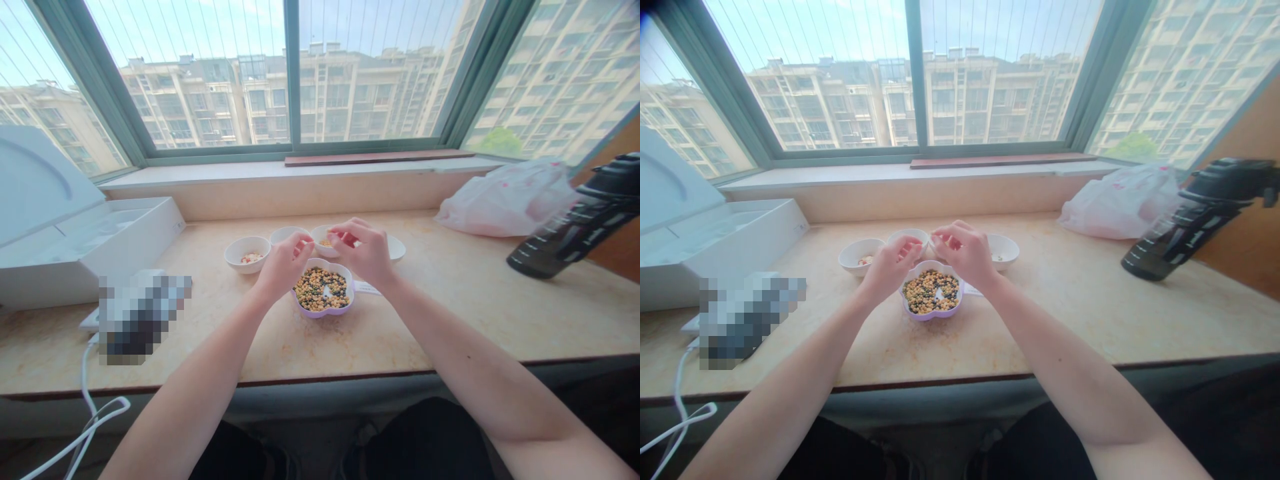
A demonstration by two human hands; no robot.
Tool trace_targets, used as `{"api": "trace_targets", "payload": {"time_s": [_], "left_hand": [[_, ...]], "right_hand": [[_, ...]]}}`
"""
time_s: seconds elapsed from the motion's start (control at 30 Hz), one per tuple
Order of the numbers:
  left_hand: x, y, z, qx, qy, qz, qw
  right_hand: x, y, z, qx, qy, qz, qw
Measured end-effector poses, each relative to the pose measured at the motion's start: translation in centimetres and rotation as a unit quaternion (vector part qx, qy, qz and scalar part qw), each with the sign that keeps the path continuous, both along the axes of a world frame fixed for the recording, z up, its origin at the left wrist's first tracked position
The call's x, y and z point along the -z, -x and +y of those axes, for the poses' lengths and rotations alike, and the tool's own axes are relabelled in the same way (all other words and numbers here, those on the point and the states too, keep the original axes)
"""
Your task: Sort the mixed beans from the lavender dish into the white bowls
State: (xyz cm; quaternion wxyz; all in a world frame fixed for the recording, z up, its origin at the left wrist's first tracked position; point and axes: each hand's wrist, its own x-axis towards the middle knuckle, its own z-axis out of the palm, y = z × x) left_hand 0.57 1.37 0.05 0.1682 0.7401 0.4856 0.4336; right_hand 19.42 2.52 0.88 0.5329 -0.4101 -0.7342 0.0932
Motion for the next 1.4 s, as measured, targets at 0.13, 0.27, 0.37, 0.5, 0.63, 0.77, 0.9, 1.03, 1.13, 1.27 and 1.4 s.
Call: {"api": "trace_targets", "payload": {"time_s": [0.13, 0.27, 0.37, 0.5, 0.63, 0.77, 0.9, 1.03, 1.13, 1.27, 1.4], "left_hand": [[0.1, 0.2, -0.1, -0.002, -0.012, 0.052, 0.999], [0.3, 0.2, 0.0, 0.004, -0.01, 0.064, 0.998], [0.3, 0.2, 0.0, 0.005, -0.014, 0.06, 0.998], [0.2, 0.2, 0.0, 0.002, -0.021, 0.053, 0.998], [0.0, 0.1, -0.2, 0.004, -0.024, 0.037, 0.999], [-0.3, -0.1, -0.4, 0.017, -0.014, -0.003, 1.0], [-0.6, -0.1, -0.4, 0.05, 0.004, -0.063, 0.997], [-0.5, 0.0, -0.4, 0.08, -0.004, -0.097, 0.992], [-0.1, 0.0, -0.2, 0.089, -0.026, -0.103, 0.99], [0.2, 0.0, 0.2, 0.096, -0.048, -0.111, 0.988], [0.3, 0.2, 0.4, 0.101, -0.038, -0.131, 0.986]], "right_hand": [[-0.5, -0.2, -0.1, 0.052, -0.028, 0.072, 0.996], [-0.6, 0.1, 0.2, 0.009, 0.049, 0.18, 0.982], [-0.8, 0.2, 0.6, -0.104, 0.187, 0.261, 0.941], [-1.5, -0.3, 0.7, -0.251, 0.382, 0.305, 0.836], [-2.0, -0.7, 0.4, -0.308, 0.45, 0.301, 0.782], [-1.7, -0.4, 0.3, -0.291, 0.423, 0.262, 0.817], [-0.9, 0.1, 0.2, -0.206, 0.285, 0.166, 0.921], [-0.2, 0.0, 0.1, -0.094, 0.066, -0.001, 0.993], [0.2, -0.2, 0.3, -0.067, -0.042, -0.083, 0.993], [0.7, -0.3, 0.7, -0.067, -0.108, -0.115, 0.985], [0.9, -0.1, 0.8, -0.059, -0.11, -0.101, 0.987]]}}
